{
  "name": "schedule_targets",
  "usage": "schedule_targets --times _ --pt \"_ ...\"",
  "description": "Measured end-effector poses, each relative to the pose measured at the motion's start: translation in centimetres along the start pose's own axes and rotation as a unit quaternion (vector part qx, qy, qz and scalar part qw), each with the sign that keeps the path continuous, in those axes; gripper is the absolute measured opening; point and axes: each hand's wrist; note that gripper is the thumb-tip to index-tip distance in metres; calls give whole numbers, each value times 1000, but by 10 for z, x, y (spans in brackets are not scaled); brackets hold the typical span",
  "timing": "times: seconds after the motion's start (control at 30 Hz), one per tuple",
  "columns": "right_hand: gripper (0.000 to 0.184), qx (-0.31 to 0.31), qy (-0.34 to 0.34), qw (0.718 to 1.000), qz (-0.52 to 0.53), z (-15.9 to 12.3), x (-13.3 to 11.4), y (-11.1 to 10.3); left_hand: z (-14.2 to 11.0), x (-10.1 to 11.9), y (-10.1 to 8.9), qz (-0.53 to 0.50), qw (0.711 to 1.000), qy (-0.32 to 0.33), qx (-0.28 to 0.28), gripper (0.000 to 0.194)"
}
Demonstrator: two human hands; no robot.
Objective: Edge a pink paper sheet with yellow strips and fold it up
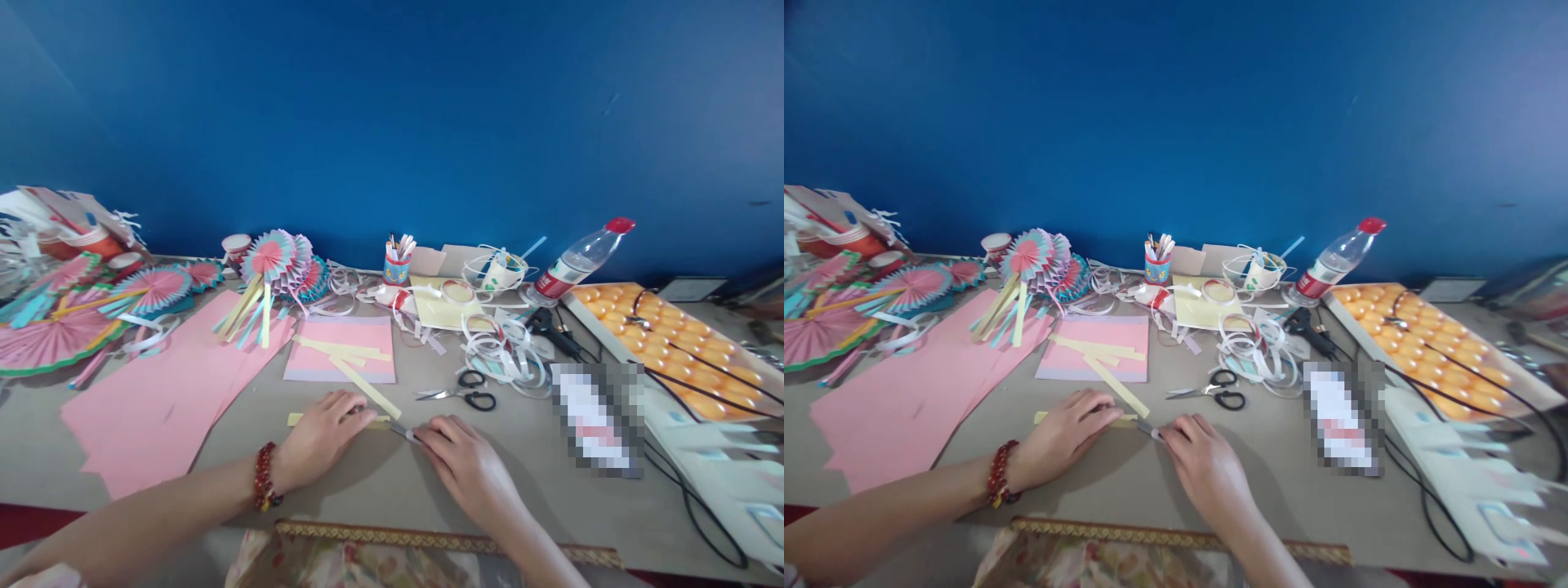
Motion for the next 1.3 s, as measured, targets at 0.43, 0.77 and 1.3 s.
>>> schedule_targets --times 0.43,0.77,1.3 --pt "25 2 0 1000 -12 7 -1 5 -11 14 -15 57 984 83 -150 83" --pt "25 20 -16 999 -29 15 -1 5 -14 4 -9 -1 986 53 -159 96" --pt "36 -21 -25 999 -37 15 1 6 -13 6 -11 1 986 51 -161 92"
Point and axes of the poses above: each hand's wrist, its own z-axis towards the middle knuckle, its own y-axis out of the palm, x = y × z, and after that the axes turned 12 degrees about -z, right-handed
